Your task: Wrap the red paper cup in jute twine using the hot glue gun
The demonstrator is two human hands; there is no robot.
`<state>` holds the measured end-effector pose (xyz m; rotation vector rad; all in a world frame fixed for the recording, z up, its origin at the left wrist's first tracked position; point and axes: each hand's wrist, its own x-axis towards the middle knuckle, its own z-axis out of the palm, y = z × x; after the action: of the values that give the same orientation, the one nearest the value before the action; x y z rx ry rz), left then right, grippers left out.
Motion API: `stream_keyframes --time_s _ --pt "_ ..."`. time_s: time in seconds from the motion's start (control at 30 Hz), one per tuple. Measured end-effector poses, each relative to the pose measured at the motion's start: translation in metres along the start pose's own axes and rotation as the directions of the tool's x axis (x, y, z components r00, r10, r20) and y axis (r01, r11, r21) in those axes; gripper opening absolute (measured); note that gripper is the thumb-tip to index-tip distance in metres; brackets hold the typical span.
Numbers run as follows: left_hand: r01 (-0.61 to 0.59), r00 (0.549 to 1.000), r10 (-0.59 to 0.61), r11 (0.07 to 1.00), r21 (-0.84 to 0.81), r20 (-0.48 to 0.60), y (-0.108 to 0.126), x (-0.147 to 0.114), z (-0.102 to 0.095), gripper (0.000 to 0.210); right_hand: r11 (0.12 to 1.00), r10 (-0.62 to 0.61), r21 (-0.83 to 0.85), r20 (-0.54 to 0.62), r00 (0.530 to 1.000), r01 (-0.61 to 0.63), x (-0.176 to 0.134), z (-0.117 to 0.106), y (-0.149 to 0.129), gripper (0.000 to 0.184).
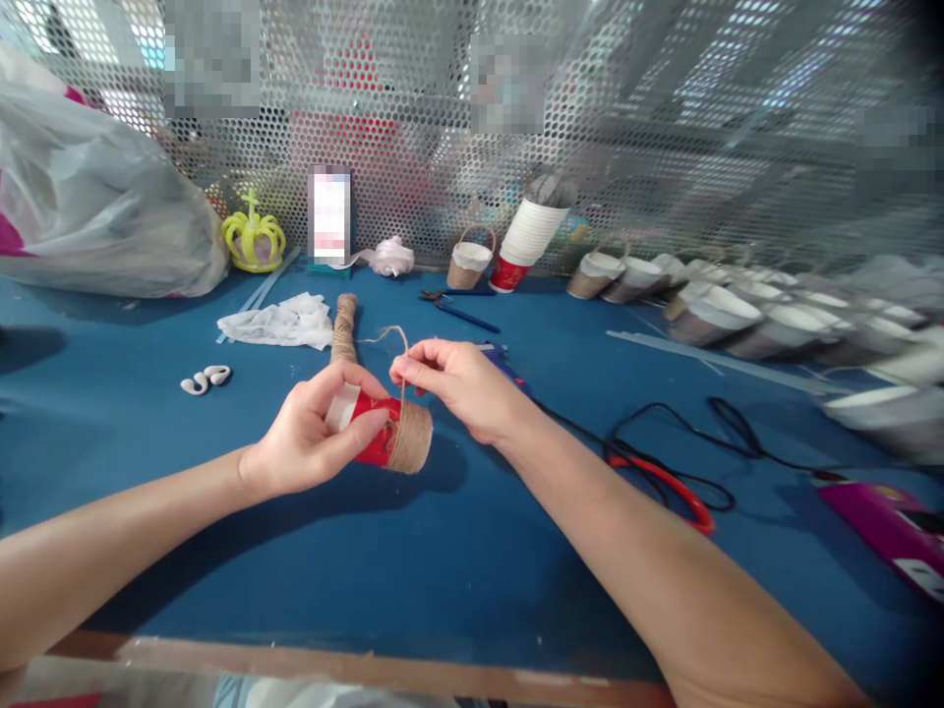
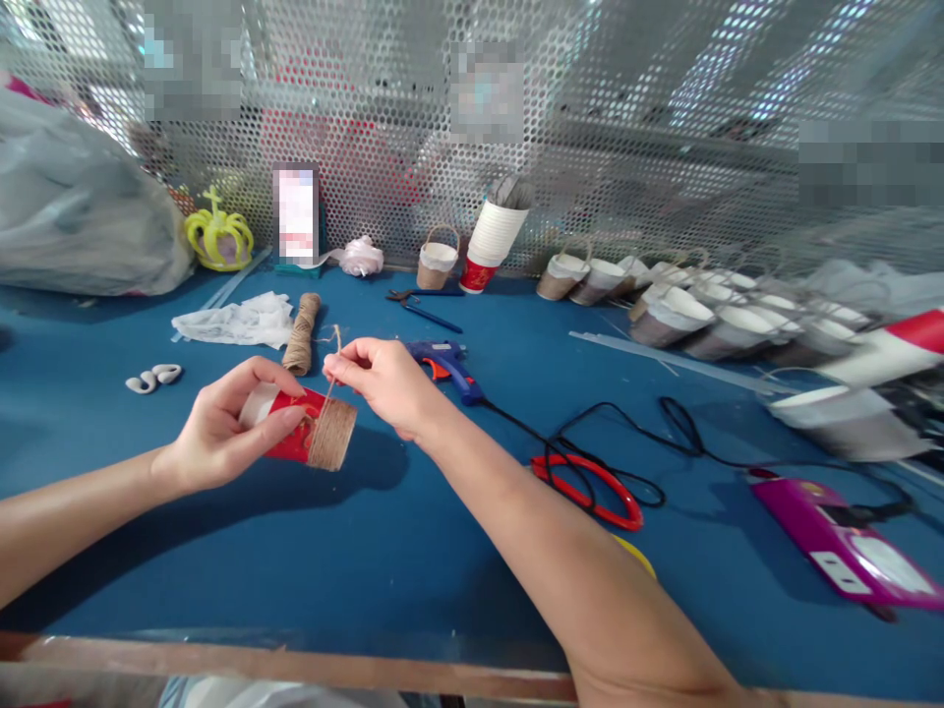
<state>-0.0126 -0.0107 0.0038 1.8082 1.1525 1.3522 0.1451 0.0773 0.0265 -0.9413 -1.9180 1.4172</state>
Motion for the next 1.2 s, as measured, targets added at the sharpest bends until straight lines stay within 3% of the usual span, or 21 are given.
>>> stream_keyframes --time_s 0.77,1.2 --pt "-0.249 0.965 0.255 0.963 0.100 -0.053 -0.0058 -0.0047 -0.0011 0.014 0.993 0.116 0.021 0.060 0.991 -0.117 -0.0035 0.0055 -0.0008 0.017" --pt "-0.159 0.983 0.160 0.987 0.009 -0.090 -0.0016 -0.0030 -0.0007 0.009 0.987 0.153 0.034 0.085 0.985 -0.156 -0.0021 0.0075 0.0042 0.018"
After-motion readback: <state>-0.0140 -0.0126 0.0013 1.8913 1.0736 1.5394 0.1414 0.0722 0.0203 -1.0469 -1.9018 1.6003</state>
